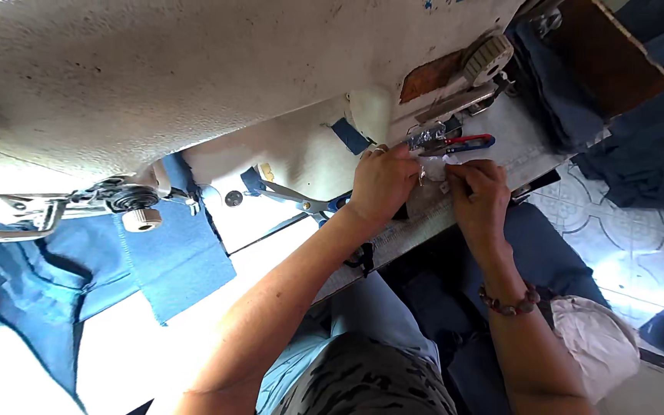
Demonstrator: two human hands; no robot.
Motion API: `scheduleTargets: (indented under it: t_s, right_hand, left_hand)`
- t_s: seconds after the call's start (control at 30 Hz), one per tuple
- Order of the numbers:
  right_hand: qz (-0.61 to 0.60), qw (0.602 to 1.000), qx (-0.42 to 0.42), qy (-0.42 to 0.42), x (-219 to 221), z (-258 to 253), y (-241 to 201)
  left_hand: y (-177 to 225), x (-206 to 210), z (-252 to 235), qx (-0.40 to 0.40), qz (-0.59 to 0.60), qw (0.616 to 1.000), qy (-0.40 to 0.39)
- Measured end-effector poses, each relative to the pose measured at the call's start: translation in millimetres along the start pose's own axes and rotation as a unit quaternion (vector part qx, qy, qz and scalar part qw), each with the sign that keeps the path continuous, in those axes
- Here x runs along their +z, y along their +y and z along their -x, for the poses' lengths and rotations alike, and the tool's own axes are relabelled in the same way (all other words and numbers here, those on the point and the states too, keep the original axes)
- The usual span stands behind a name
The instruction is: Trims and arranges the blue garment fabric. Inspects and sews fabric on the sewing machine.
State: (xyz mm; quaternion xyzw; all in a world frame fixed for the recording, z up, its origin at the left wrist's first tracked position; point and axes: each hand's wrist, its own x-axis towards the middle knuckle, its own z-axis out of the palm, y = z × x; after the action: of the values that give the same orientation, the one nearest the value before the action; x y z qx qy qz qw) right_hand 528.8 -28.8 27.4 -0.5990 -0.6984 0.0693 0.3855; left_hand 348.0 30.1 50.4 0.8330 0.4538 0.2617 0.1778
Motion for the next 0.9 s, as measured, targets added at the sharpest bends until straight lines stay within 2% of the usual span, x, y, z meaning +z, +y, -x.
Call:
scheduleTargets:
  t_s: [0.17, 0.27, 0.47, 0.73, 0.8, 0.9]
  right_hand:
    - [0.003, 1.000, 0.000, 0.000, 2, 1, 0]
    - [0.009, 1.000, 0.002, -0.010, 1, 0, 0]
    - [0.018, 1.000, -0.009, -0.013, 3, -1, 0]
    - [0.010, 1.000, -0.014, -0.019, -3, 0, -1]
    - [0.019, 1.000, -0.022, -0.007, -10, 2, -16]
    - [-0.003, 0.996, -0.075, 0.042, -10, 4, -63]
  left_hand:
    - [1, -6, 3, 0.018, -0.066, 0.998, 0.002]
    - [-1, -13, 6, -0.001, -0.085, 0.996, -0.007]
    - [-4, -23, 13, -0.083, -0.015, 0.996, -0.017]
    - [1, -38, 22, -0.160, 0.041, 0.986, 0.025]
    - [2, -43, 30, -0.166, 0.085, 0.981, 0.058]
    - [7, -48, 46, -0.169, 0.190, 0.958, 0.129]
